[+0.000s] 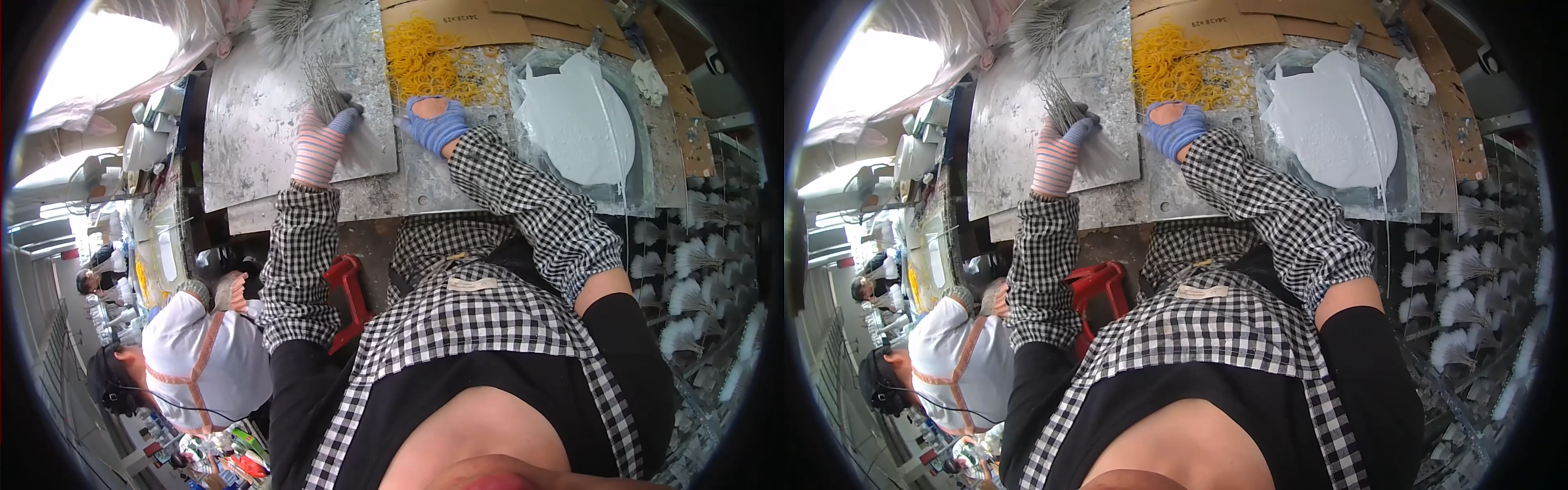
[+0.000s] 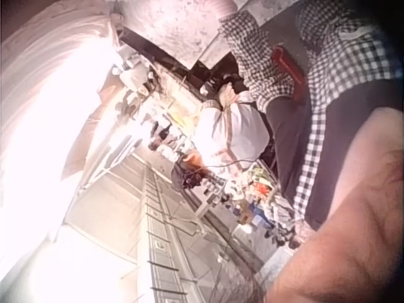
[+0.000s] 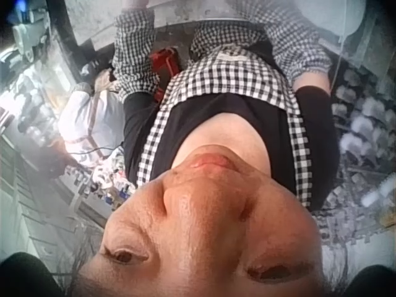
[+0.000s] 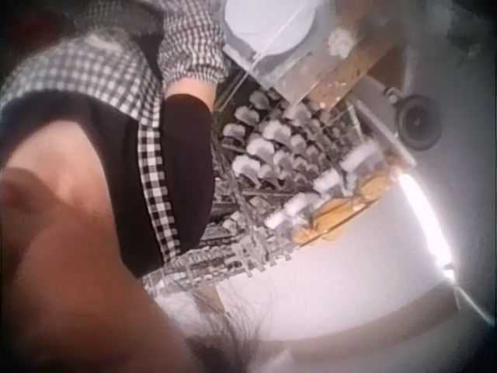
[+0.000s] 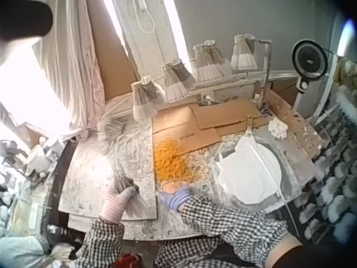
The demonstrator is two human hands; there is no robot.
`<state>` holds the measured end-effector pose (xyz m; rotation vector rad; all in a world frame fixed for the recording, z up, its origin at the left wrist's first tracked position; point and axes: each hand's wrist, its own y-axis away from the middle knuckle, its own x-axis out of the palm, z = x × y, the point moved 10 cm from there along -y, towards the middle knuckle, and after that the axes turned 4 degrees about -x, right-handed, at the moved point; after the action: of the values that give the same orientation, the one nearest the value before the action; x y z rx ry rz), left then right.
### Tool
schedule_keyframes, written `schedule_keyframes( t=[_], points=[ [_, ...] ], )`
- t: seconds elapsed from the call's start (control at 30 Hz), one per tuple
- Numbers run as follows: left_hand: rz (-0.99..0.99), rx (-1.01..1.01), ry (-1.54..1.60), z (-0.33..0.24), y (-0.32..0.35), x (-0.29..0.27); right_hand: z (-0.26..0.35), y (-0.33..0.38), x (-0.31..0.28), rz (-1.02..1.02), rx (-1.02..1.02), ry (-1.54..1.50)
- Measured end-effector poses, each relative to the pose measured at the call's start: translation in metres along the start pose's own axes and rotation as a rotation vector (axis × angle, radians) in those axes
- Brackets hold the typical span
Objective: Bundling silver fiber strands and securing them with yellow rubber bands to prepare duster-like products.
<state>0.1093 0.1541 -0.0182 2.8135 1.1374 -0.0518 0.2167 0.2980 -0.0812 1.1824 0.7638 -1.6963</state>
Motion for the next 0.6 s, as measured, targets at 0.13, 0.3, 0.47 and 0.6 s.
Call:
schedule_keyframes(
  t=[0.13,0.3,0.47,0.6],
  points=[
    [0.116,-0.235,0.45,0.02,0.037,0.034,-0.013,-0.012,0.015,0.087,0.088,-0.031],
    [0.109,-0.307,0.652,0.053,0.069,0.045,0.004,0.021,-0.014,0.03,-0.053,-0.106],
    [0.129,-0.396,0.638,0.051,0.097,0.087,0.039,0.106,-0.029,0.084,-0.257,-0.346],
    [0.132,-0.417,0.644,0.05,0.131,0.12,0.019,0.136,-0.068,0.283,-0.27,-0.382]
  ],
)
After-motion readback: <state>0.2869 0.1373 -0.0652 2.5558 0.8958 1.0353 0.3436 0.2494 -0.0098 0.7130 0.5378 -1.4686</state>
